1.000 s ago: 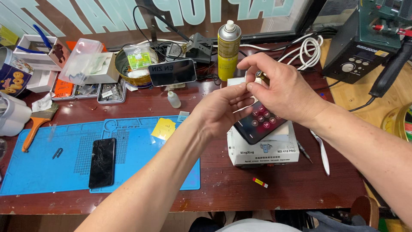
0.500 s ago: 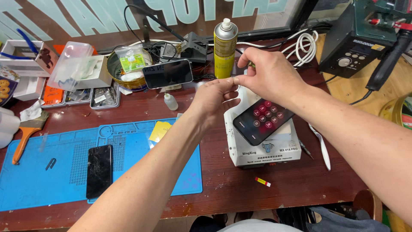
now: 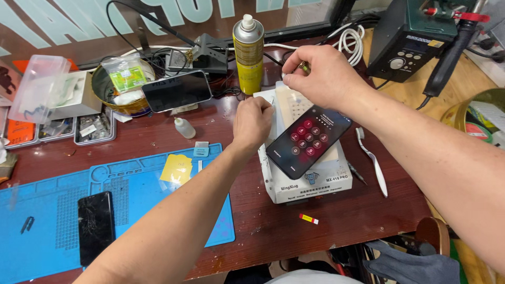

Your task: The person disassembles a smartphone by prying open the back cover and disconnecting internal components. They use a screwdriver and a toothbrush to clean the interior, then reassemble the device and test the screen.

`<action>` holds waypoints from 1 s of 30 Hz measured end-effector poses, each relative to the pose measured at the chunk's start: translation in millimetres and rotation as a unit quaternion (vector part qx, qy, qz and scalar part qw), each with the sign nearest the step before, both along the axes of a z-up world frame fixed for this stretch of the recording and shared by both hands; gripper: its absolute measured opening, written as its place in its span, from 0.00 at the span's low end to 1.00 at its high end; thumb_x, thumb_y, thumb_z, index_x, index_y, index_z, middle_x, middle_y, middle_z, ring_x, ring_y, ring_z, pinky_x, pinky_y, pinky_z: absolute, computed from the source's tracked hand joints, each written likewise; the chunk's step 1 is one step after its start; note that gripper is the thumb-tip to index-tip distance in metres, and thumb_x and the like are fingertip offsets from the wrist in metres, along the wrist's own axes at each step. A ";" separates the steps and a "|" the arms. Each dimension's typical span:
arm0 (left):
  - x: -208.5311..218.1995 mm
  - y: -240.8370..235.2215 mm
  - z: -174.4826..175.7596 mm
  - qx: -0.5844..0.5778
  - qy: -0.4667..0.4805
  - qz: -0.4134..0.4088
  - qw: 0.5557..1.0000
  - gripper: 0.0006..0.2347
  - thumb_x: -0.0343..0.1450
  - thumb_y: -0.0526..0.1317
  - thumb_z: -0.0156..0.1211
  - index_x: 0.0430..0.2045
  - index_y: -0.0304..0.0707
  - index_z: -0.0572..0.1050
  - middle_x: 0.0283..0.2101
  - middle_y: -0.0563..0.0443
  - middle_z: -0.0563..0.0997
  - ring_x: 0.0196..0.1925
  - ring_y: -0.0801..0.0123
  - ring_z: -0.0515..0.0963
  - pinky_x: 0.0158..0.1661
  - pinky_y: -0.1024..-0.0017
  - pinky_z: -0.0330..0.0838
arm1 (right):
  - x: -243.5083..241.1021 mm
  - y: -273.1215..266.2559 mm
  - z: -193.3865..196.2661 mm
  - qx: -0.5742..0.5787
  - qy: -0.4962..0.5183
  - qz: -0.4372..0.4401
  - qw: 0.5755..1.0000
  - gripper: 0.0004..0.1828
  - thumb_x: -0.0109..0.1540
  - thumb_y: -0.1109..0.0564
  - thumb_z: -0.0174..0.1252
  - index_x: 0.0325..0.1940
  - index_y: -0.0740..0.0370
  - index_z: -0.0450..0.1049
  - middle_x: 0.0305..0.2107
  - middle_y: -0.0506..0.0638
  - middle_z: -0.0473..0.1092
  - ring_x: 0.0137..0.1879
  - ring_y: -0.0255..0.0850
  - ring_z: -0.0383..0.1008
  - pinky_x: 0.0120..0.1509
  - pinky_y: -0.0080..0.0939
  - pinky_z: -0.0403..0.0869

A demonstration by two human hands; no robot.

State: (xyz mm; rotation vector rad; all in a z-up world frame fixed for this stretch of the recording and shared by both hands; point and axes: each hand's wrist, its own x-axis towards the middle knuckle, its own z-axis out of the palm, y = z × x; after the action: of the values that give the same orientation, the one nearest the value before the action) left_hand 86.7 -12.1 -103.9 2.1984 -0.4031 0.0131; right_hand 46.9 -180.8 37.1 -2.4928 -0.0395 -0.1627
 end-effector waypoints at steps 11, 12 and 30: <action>-1.4 2.0 2.2 0.066 -0.077 -0.047 0.994 0.04 0.65 0.37 0.66 0.29 0.40 0.84 0.41 0.47 0.80 0.51 0.55 0.75 0.51 0.60 0.71 | -18.7 -12.7 1.5 0.061 0.041 -0.039 0.997 0.10 0.59 0.56 0.66 0.43 0.62 0.81 0.26 0.46 0.74 0.31 0.32 0.70 0.37 0.35 0.71; -1.2 3.0 2.5 0.062 -0.073 -0.050 0.994 0.05 0.65 0.37 0.66 0.29 0.40 0.84 0.41 0.48 0.80 0.51 0.55 0.75 0.51 0.60 0.71 | -19.8 -13.1 1.9 0.061 0.040 -0.042 0.996 0.10 0.59 0.56 0.66 0.43 0.62 0.80 0.26 0.45 0.74 0.32 0.31 0.70 0.37 0.35 0.71; 17.3 9.7 -12.4 -0.078 0.093 -0.007 0.993 0.07 0.67 0.35 0.63 0.34 0.34 0.84 0.33 0.44 0.86 0.35 0.65 0.86 0.40 0.69 0.77 | -29.9 -10.2 17.4 0.362 0.195 -0.123 0.903 0.18 0.61 0.67 0.59 0.56 0.64 0.72 0.32 0.53 0.73 0.23 0.26 0.58 0.22 0.28 0.54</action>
State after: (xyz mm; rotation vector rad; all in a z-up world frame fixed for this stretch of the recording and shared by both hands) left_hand 104.0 -2.4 -116.3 2.0229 -0.3019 -0.1610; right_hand 17.0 -191.0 54.5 -1.7320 0.4296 0.1935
